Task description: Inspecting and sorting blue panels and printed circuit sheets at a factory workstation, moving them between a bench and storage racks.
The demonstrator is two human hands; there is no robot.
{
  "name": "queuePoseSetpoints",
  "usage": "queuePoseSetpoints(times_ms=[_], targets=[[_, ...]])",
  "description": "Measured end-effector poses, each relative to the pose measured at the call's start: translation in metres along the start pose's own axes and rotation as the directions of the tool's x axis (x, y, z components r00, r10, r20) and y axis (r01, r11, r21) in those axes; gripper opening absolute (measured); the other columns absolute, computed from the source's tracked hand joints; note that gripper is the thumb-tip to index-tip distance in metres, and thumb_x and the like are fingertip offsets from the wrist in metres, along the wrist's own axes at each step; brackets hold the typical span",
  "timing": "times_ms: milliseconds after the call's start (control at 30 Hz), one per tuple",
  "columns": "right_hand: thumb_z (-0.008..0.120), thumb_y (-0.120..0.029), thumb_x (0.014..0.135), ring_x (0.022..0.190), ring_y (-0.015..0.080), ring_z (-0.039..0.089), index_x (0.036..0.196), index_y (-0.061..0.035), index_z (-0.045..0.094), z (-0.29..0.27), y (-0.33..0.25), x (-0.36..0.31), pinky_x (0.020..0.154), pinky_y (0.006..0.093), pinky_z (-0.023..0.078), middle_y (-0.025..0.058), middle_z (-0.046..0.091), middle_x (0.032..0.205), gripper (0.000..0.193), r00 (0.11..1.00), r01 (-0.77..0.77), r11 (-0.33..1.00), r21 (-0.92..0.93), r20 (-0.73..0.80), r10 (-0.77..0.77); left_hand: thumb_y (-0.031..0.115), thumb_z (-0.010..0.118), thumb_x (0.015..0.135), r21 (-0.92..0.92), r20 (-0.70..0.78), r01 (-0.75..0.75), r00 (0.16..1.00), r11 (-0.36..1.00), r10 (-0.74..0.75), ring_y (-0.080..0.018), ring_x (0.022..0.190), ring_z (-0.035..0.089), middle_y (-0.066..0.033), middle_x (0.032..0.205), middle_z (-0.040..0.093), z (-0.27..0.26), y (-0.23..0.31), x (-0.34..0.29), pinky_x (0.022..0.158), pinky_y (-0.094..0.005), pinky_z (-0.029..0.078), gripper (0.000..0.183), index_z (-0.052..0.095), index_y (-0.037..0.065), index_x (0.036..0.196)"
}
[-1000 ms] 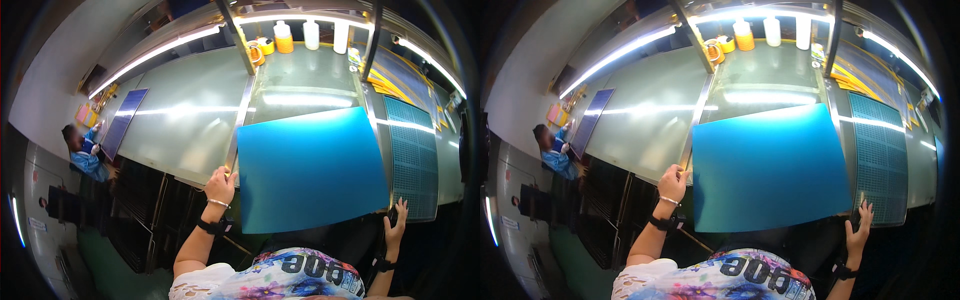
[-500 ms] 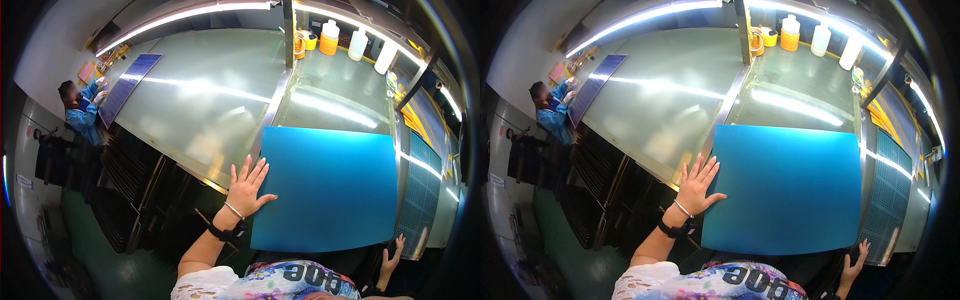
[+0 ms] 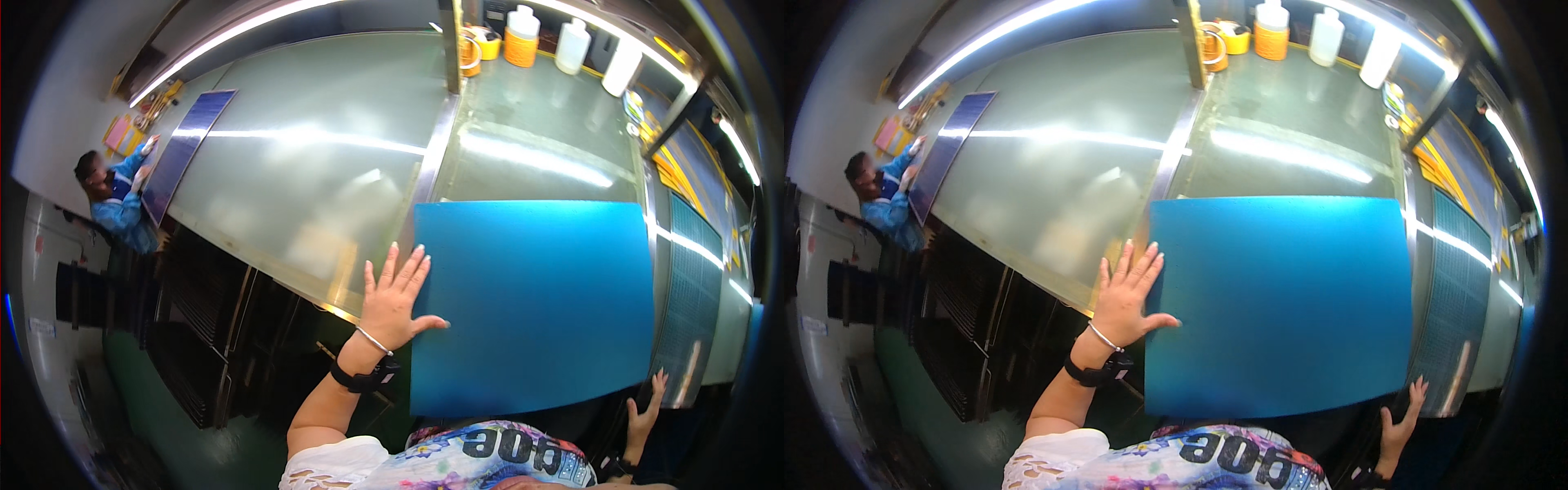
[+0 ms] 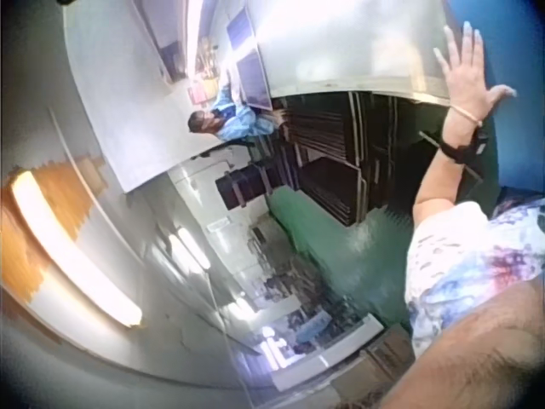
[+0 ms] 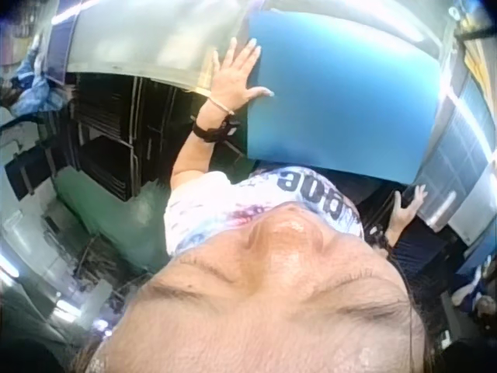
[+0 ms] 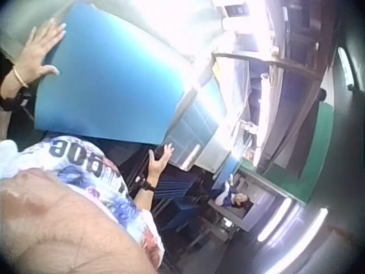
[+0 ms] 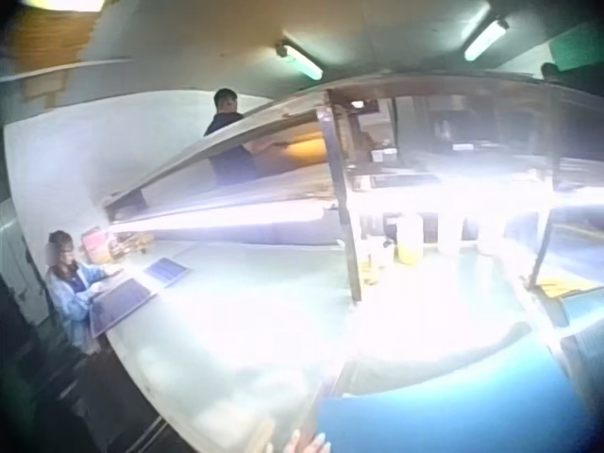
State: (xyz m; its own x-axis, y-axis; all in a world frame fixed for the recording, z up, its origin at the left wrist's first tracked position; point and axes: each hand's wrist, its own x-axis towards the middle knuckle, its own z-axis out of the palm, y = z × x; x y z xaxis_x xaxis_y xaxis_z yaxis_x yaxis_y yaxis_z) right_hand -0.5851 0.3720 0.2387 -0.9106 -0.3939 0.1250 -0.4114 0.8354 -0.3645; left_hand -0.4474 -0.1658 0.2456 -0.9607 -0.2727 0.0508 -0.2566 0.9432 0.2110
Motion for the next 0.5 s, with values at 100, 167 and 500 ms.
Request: queuePoseSetpoints(times_ms=[100,167,500], targets=[[0.067,-0.020,0.075,0.134,0.0335,0.023,0.128,-0.0015,0.041,-0.007,-0.011,0.001,0.110,0.0447,0.015,0.0160,0.036,0.140,0.063,0.999,-0.034,0.999,0.000,-0.010,0.034,0.039,0.068,0.074,-0.183,-0.323,0.034,0.942,0.982,-0.093,-0.0324,0.112,0.047,-0.0132,0.120,0.053,0.011,-0.003,0.003,0.088,-0.0481,0.037,0.049,0.058,0.007,0.110],[0.068,-0.012,0.070,0.134,0.0340,0.024,0.127,-0.0016,0.042,-0.011,-0.018,-0.002,0.110,0.0435,0.016,0.0162,0.037,0.139,0.064,0.998,-0.058,0.998,0.008,-0.033,0.058,0.025,0.065,0.080,-0.359,-0.379,0.151,0.878,0.921,-0.292,-0.0275,0.082,0.059,-0.0121,0.092,0.063,0.010,-0.008,-0.027,0.068,-0.0368,0.045,0.025,0.063,0.004,0.093],[0.074,-0.023,0.067,0.132,0.0348,0.028,0.123,-0.0060,0.047,-0.011,-0.013,0.000,0.108,0.0463,0.020,0.0134,0.041,0.136,0.064,0.993,-0.038,0.999,0.025,-0.107,0.040,0.007,0.062,0.084,-0.869,0.338,0.427,0.881,0.250,-0.329,-0.0018,0.054,0.041,0.0055,0.060,0.048,0.022,0.029,-0.077,0.048,-0.0175,0.030,0.012,0.052,0.002,0.084]])
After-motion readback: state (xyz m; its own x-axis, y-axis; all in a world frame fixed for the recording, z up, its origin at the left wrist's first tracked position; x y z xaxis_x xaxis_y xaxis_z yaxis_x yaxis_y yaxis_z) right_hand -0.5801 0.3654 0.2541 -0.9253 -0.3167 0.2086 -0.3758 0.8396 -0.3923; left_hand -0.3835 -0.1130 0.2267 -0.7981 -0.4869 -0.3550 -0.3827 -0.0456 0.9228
